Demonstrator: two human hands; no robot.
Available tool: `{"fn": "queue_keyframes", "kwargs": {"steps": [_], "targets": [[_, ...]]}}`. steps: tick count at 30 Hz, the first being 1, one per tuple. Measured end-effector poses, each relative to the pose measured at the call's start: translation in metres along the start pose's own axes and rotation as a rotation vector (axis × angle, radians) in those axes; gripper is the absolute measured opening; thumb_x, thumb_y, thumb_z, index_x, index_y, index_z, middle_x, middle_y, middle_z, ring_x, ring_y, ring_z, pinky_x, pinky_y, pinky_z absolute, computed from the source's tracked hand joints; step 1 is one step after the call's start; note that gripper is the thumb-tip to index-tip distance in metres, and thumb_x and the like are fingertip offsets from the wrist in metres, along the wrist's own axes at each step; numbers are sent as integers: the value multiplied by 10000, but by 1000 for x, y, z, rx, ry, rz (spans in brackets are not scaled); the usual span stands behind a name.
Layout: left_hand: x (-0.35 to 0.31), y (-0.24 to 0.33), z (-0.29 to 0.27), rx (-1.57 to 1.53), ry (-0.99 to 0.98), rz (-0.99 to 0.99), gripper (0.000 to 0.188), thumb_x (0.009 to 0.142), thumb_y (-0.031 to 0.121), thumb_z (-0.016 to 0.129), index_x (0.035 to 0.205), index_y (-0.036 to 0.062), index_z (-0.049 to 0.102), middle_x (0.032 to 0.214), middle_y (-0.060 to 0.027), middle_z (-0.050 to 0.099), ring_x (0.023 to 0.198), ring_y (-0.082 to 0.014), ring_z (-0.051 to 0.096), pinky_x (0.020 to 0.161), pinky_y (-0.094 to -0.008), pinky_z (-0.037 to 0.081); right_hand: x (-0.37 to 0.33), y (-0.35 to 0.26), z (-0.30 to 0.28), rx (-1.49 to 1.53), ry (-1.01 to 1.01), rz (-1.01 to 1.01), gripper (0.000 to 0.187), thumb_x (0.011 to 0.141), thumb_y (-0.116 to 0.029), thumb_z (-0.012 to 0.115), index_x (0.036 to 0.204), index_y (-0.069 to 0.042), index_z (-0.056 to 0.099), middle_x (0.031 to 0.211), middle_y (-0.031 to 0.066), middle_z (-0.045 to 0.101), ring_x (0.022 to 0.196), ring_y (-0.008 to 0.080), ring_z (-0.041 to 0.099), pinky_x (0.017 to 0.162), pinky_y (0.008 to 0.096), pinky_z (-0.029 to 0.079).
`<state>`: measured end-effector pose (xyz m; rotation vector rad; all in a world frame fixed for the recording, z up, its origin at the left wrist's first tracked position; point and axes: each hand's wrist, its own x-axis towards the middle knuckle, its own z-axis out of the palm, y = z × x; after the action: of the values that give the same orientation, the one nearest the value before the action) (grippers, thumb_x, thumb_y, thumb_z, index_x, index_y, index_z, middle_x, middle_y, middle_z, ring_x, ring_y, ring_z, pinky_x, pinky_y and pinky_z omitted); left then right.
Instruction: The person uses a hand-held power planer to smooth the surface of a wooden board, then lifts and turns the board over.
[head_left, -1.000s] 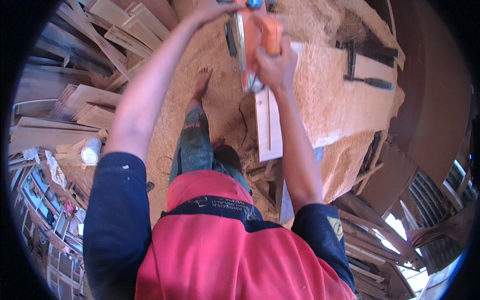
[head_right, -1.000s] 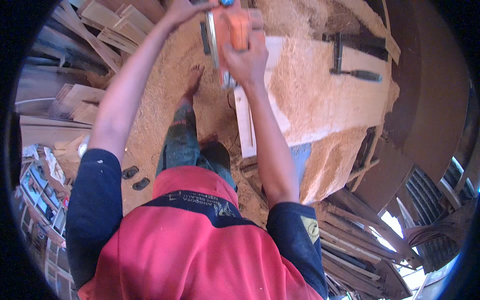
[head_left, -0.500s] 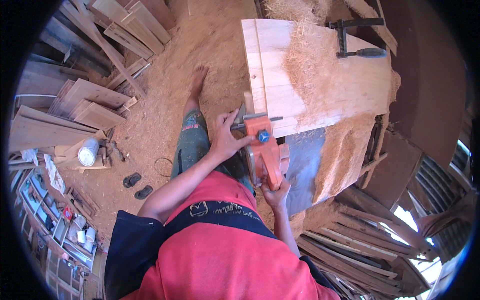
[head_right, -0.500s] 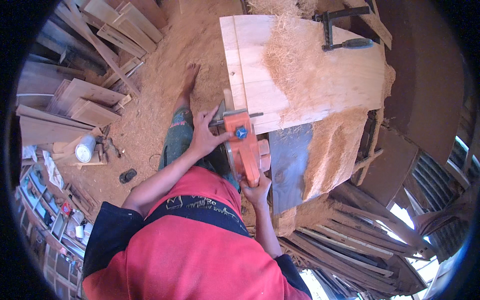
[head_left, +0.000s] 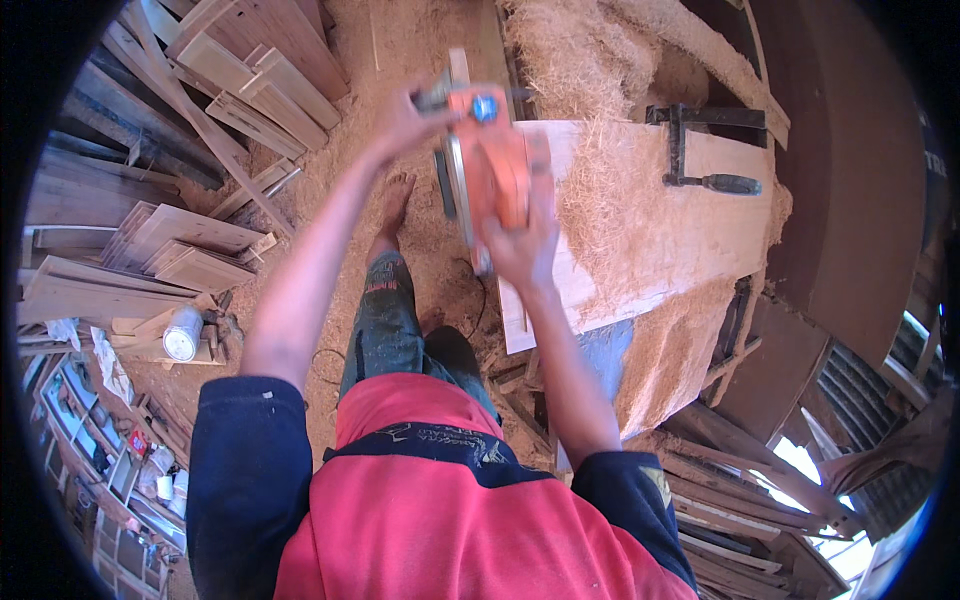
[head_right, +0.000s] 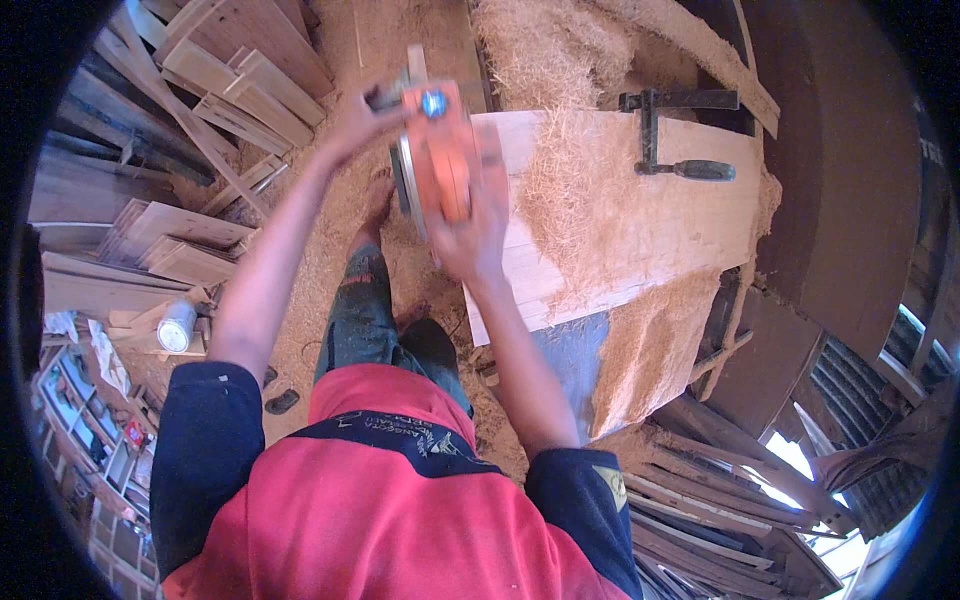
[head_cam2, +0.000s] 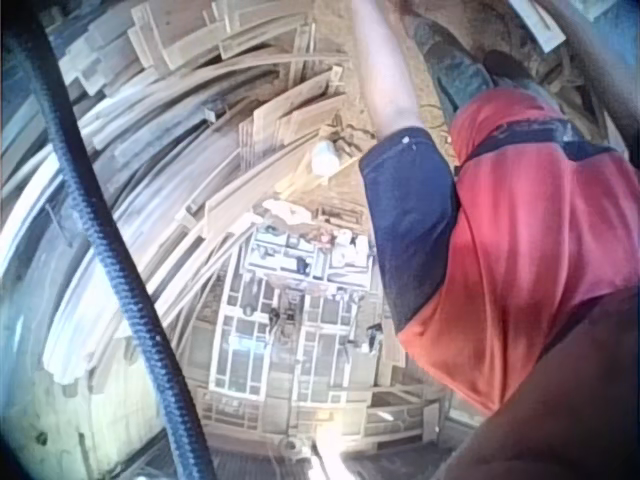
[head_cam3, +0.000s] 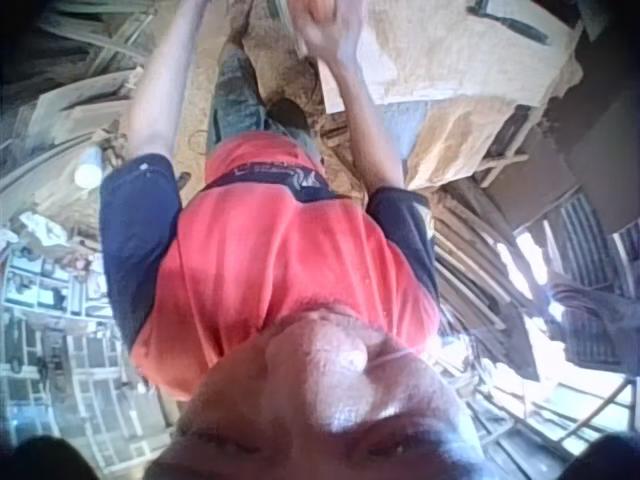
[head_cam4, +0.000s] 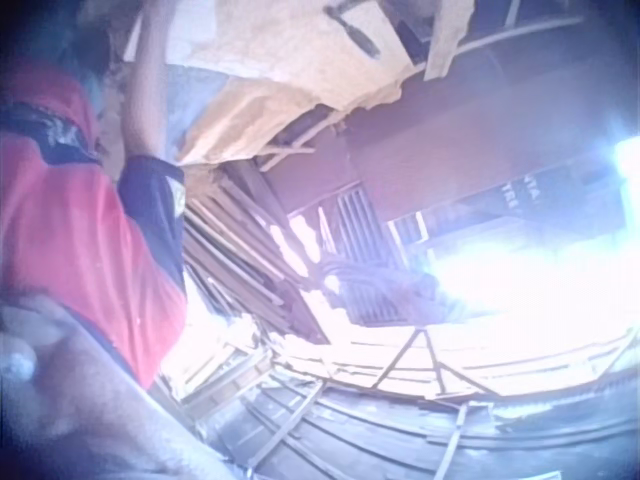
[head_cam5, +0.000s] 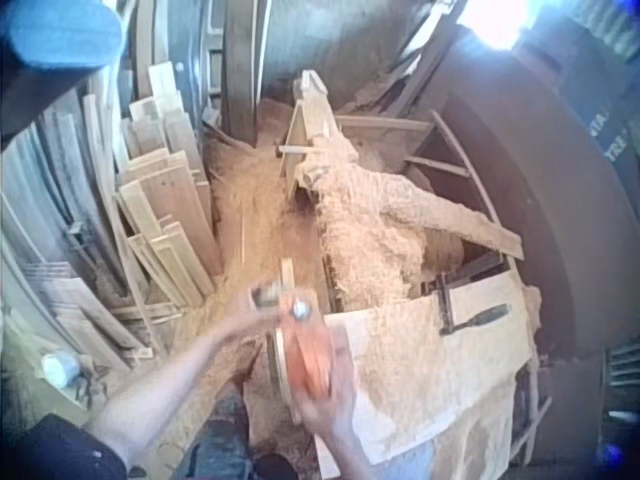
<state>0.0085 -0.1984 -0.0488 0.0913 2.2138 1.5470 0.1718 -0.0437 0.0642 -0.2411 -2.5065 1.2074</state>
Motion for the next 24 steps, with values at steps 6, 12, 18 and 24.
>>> {"fn": "queue_keyframes", "kwargs": {"steps": [6, 12, 18, 24], "targets": [[37, 13, -23, -77, 62, 89, 847, 741, 462, 837, 1355, -46, 552, 1205, -145, 671, 1082, -179, 627, 954, -318, 483, 36, 4, 17, -41, -114, 146, 293, 732, -237, 718, 899, -20, 613, 815, 232, 647, 736, 433, 635, 671, 470, 510], [-141, -8, 66, 28, 21, 41, 817, 690, 433, 863, 1314, -14, 581, 1225, -181, 621, 1145, -256, 588, 1001, -373, 455, -142, 10, -74, -116, -227, 320, 277, 739, -139, 744, 982, -27, 674, 847, 189, 692, 778, 328, 706, 694, 404, 540], [-316, -25, 135, 137, -17, 11, 931, 650, 382, 887, 1409, 17, 492, 1244, -189, 473, 1217, -350, 446, 1077, -430, 365, -315, 7, -159, -53, -274, 520, 361, 692, -119, 712, 1028, -10, 642, 735, 193, 649, 661, 370, 685, 602, 398, 542], [-263, -13, 112, 97, -36, -55, 921, 665, 401, 873, 1381, -43, 501, 1222, -210, 497, 1219, -355, 457, 1065, -418, 377, -264, 11, -135, -42, -256, 460, 344, 686, -135, 734, 995, -13, 647, 735, 203, 646, 649, 390, 673, 588, 410, 537]]}}
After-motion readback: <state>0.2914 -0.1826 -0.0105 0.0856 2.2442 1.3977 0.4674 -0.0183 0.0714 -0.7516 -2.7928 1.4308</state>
